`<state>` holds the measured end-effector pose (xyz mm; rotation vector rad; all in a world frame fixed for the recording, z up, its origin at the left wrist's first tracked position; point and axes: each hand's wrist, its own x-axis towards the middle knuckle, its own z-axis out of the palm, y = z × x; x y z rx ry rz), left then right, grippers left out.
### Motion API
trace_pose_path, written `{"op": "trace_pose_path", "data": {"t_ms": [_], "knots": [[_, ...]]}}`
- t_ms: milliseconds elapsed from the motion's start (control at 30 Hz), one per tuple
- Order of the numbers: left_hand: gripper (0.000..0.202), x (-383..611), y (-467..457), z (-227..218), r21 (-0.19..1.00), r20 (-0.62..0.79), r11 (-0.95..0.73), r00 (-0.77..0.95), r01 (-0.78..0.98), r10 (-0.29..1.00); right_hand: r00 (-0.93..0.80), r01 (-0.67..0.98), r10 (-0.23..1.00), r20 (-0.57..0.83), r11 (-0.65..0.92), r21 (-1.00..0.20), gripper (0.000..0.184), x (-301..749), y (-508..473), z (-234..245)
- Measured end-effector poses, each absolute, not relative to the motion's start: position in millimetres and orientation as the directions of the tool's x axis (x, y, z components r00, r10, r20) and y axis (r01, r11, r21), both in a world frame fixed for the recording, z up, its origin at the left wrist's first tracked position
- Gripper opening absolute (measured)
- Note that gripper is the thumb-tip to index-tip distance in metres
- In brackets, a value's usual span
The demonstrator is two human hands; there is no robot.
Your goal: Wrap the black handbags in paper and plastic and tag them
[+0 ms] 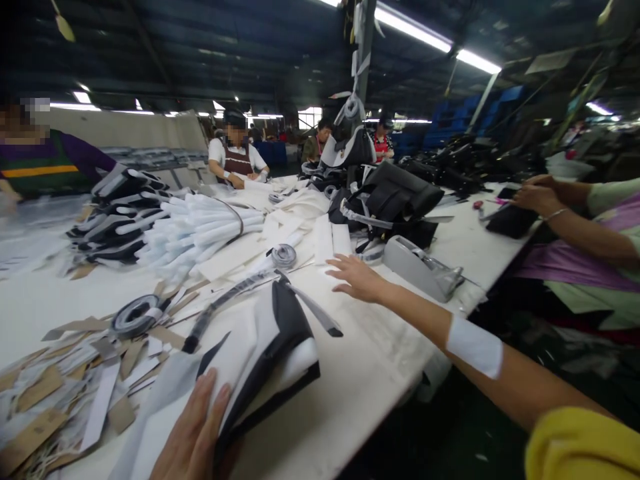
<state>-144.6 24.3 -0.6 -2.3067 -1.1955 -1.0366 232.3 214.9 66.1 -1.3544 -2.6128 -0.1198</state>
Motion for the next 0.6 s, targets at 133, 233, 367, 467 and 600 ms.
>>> {"op": "trace_pose_path", "data": {"t_ms": [133, 233, 367, 467, 600], "knots": [[0.066, -141, 21, 1, 0.081, 0.738, -0.550, 0.321, 0.831, 0.594, -0.557, 0.830, 0.819, 0.137, 0.550, 0.089, 0.061, 289, 123, 35], [0.064, -137, 17, 1, 0.091, 0.731, -0.504, 0.286, 0.859, 0.620, -0.544, 0.839, 0.827, 0.144, 0.537, 0.088, 0.048, 299, 91, 12], [0.060, -135, 15, -2, 0.076, 0.720, -0.473, 0.280, 0.878, 0.635, -0.517, 0.845, 0.811, 0.274, 0.535, 0.010, 0.028, 273, 95, 4], [0.059, -134, 15, -2, 0.058, 0.710, -0.472, 0.296, 0.880, 0.639, -0.497, 0.818, 0.795, 0.348, 0.563, -0.118, 0.025, 234, 108, 7], [0.060, -132, 16, 0, 0.038, 0.724, -0.467, 0.298, 0.883, 0.622, -0.535, 0.761, 0.797, 0.279, 0.598, -0.252, 0.028, 182, 108, 8]]}}
